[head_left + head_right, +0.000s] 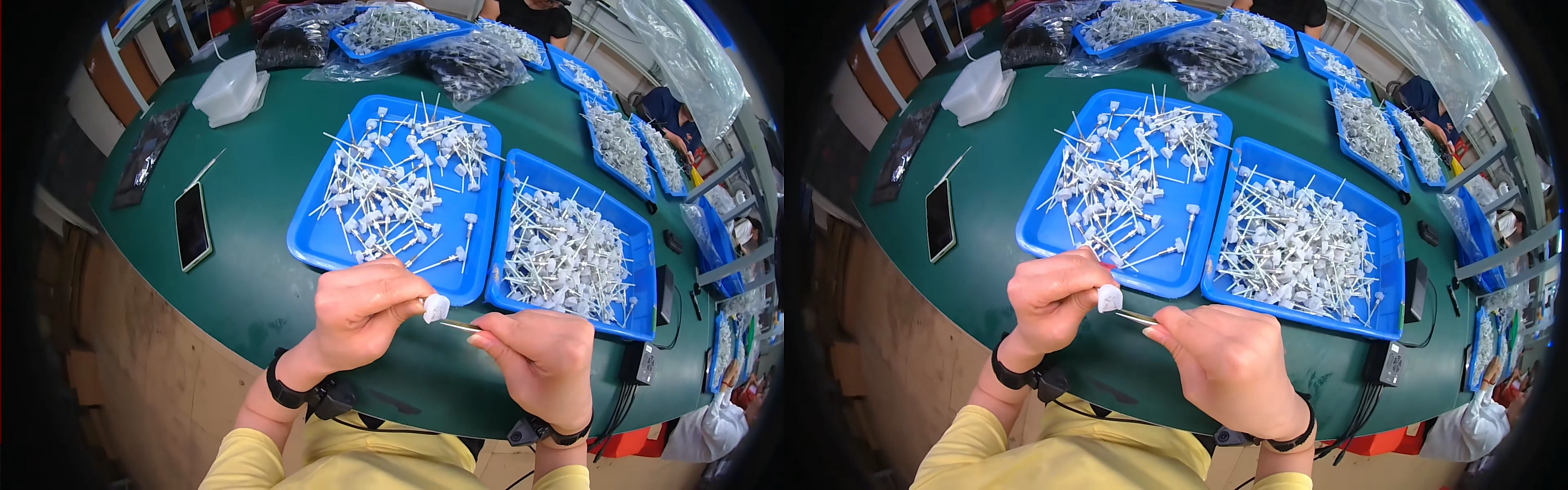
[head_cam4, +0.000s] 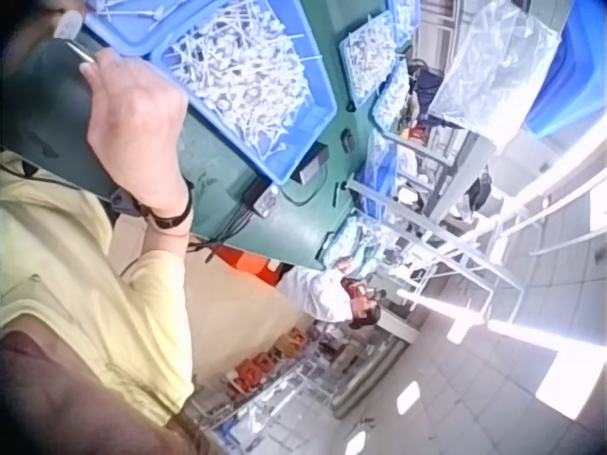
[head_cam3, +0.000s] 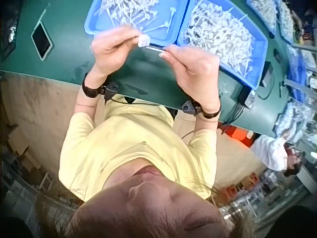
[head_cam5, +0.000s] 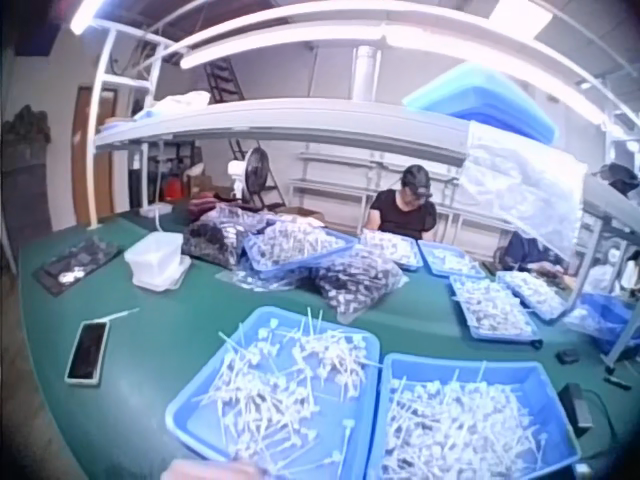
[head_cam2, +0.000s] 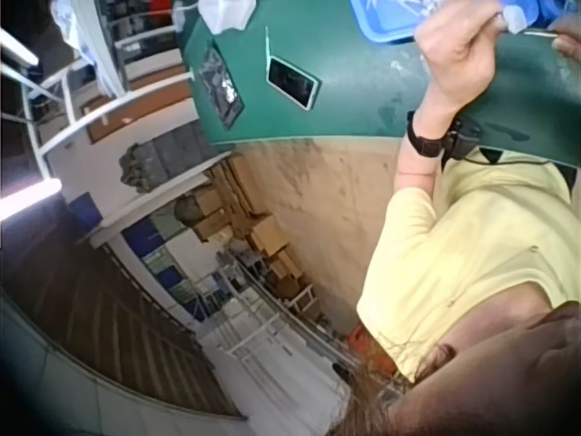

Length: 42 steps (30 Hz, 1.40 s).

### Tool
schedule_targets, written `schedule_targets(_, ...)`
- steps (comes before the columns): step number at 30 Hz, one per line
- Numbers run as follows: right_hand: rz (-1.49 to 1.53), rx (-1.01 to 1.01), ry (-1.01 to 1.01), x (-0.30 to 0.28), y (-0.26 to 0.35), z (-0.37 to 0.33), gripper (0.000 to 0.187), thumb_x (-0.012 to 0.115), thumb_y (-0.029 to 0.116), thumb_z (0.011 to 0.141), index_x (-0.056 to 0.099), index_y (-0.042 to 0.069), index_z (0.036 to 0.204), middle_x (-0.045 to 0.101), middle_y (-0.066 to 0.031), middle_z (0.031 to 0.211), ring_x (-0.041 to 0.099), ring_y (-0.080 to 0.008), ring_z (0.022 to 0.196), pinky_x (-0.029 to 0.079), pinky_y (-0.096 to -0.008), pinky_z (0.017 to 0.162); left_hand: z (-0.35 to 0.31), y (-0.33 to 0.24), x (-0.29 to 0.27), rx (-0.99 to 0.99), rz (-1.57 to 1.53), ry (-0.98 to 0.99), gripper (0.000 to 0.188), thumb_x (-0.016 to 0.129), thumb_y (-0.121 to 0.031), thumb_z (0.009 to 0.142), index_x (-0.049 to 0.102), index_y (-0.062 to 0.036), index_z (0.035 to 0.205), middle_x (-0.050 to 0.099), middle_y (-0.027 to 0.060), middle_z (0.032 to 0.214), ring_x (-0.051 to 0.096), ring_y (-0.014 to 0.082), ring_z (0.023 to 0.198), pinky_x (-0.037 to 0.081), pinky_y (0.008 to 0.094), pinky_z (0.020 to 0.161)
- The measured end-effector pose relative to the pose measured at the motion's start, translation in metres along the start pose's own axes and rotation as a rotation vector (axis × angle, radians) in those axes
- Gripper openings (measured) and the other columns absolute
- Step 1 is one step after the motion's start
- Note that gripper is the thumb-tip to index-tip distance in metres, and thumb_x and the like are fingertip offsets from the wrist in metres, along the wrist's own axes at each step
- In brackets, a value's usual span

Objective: Assembling small white plastic components by inserting a metal pin or wire.

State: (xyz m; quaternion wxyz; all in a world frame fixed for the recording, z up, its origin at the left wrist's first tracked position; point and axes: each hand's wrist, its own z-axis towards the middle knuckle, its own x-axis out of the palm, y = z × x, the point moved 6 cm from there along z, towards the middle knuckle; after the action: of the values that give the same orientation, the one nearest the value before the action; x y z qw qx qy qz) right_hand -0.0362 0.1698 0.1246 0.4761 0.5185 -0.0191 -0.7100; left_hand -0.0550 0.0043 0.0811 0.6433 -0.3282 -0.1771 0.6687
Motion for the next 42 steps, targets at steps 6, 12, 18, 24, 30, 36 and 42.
schedule_targets(6, 0.023, 0.006, 0.032, -0.005, 0.000, 0.003, 0.015, 0.074, 0.003, 0.072, 0.065, 0.003, 0.084, 0.056, -0.0067, 0.059, 0.054, -0.0221, 0.049, 0.039, -0.0315, 0.044, -0.001, -0.002, -0.003, -0.004, 0.030, -0.015, 0.012, 0.067, 0.007, 0.074, 0.066, 0.0024, 0.085, 0.062, 0.0094, 0.068, 0.055, 0.0210, 0.057, 0.042, 0.0289, 0.053)
schedule_targets(12, 0.055, 0.001, 0.039, -0.004, 0.002, 0.002, 0.017, 0.075, 0.002, 0.070, 0.064, 0.001, 0.084, 0.055, -0.0068, 0.058, 0.053, -0.0217, 0.048, 0.039, -0.0311, 0.044, -0.001, -0.003, 0.000, 0.009, 0.005, -0.001, 0.012, 0.067, 0.005, 0.074, 0.066, 0.0020, 0.086, 0.061, 0.0096, 0.068, 0.054, 0.0209, 0.056, 0.042, 0.0288, 0.053)
schedule_targets(18, 0.002, 0.015, 0.041, -0.003, 0.004, 0.002, 0.018, 0.074, 0.001, 0.070, 0.064, 0.001, 0.084, 0.055, -0.0067, 0.058, 0.052, -0.0216, 0.048, 0.039, -0.0307, 0.043, -0.002, -0.004, 0.001, 0.021, 0.055, 0.013, 0.007, 0.066, -0.002, 0.079, 0.065, 0.0045, 0.081, 0.061, 0.0089, 0.066, 0.054, 0.0201, 0.055, 0.040, 0.0303, 0.054)
schedule_targets(24, 0.073, 0.035, 0.082, 0.000, -0.002, 0.002, 0.016, 0.074, 0.002, 0.070, 0.065, 0.003, 0.083, 0.053, -0.0066, 0.057, 0.052, -0.0222, 0.048, 0.039, -0.0304, 0.043, -0.002, -0.004, 0.001, 0.016, 0.033, 0.015, 0.007, 0.067, -0.002, 0.078, 0.065, 0.0043, 0.081, 0.061, 0.0091, 0.066, 0.053, 0.0205, 0.055, 0.041, 0.0307, 0.054)
schedule_targets(30, 0.250, 0.146, 0.110, 0.003, -0.010, 0.004, 0.010, 0.075, 0.004, 0.071, 0.068, 0.003, 0.078, 0.053, -0.0071, 0.055, 0.052, -0.0215, 0.047, 0.039, -0.0288, 0.043, -0.003, -0.001, 0.002, -0.041, -0.081, 0.056, 0.007, 0.067, -0.002, 0.079, 0.066, 0.0046, 0.082, 0.061, 0.0099, 0.067, 0.053, 0.0209, 0.054, 0.041, 0.0308, 0.053)
schedule_targets(36, 0.333, 0.216, 0.104, 0.005, -0.011, 0.000, 0.009, 0.074, 0.005, 0.073, 0.068, 0.002, 0.079, 0.055, -0.0074, 0.056, 0.053, -0.0205, 0.047, 0.040, -0.0281, 0.043, -0.003, 0.000, 0.003, -0.044, -0.110, 0.074, 0.010, 0.068, -0.004, 0.079, 0.066, 0.0049, 0.082, 0.061, 0.0103, 0.067, 0.053, 0.0213, 0.054, 0.041, 0.0312, 0.053)
schedule_targets(42, 0.274, 0.188, 0.111, 0.004, -0.008, 0.002, 0.011, 0.074, 0.004, 0.072, 0.067, 0.002, 0.080, 0.056, -0.0075, 0.057, 0.053, -0.0209, 0.047, 0.039, -0.0285, 0.043, -0.004, -0.001, 0.002, -0.030, -0.104, 0.053, 0.009, 0.067, -0.004, 0.080, 0.066, 0.0051, 0.083, 0.061, 0.0105, 0.067, 0.053, 0.0218, 0.054, 0.042, 0.0317, 0.054)
